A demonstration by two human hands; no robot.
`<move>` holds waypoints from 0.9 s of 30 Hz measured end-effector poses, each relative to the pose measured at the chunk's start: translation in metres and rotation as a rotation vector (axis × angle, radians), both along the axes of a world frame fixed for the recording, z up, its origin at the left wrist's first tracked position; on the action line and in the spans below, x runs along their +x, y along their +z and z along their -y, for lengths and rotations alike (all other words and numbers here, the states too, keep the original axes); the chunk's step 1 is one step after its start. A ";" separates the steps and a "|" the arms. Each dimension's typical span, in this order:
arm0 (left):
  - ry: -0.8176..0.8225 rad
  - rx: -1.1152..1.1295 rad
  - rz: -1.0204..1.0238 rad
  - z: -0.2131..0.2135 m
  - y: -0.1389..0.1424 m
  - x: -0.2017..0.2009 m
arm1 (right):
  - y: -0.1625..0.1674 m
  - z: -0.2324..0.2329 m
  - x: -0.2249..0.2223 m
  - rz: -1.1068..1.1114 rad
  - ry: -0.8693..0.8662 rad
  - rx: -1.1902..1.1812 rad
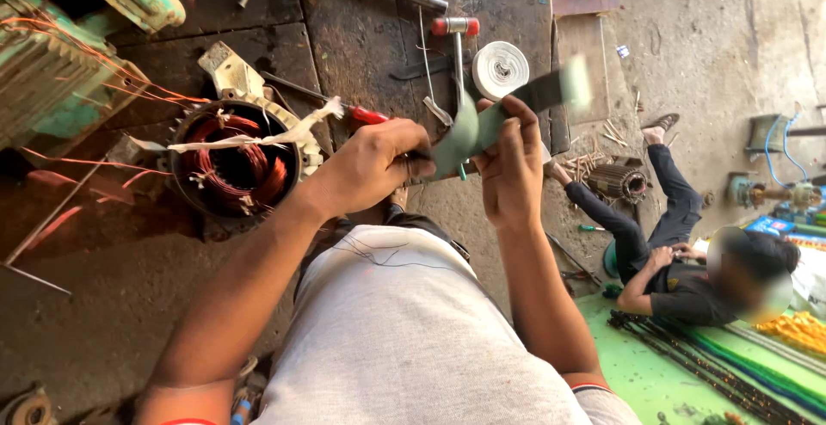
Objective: The person fits a green insulating sheet around the copper windings of an electric motor stator, then inserts and hammers wooden wedge strips into the slots to secure the windings. They cut the insulating material with scissors and press the wedges into place by hand.
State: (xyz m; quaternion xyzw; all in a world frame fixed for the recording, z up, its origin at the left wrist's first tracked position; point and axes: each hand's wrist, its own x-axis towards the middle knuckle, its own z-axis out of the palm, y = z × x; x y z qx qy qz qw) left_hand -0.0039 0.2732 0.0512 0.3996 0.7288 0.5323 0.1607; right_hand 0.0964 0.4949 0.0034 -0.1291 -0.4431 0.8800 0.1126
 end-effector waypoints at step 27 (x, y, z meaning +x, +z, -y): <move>0.660 0.593 0.820 -0.053 -0.045 0.021 | 0.002 -0.046 -0.028 0.040 0.233 -0.144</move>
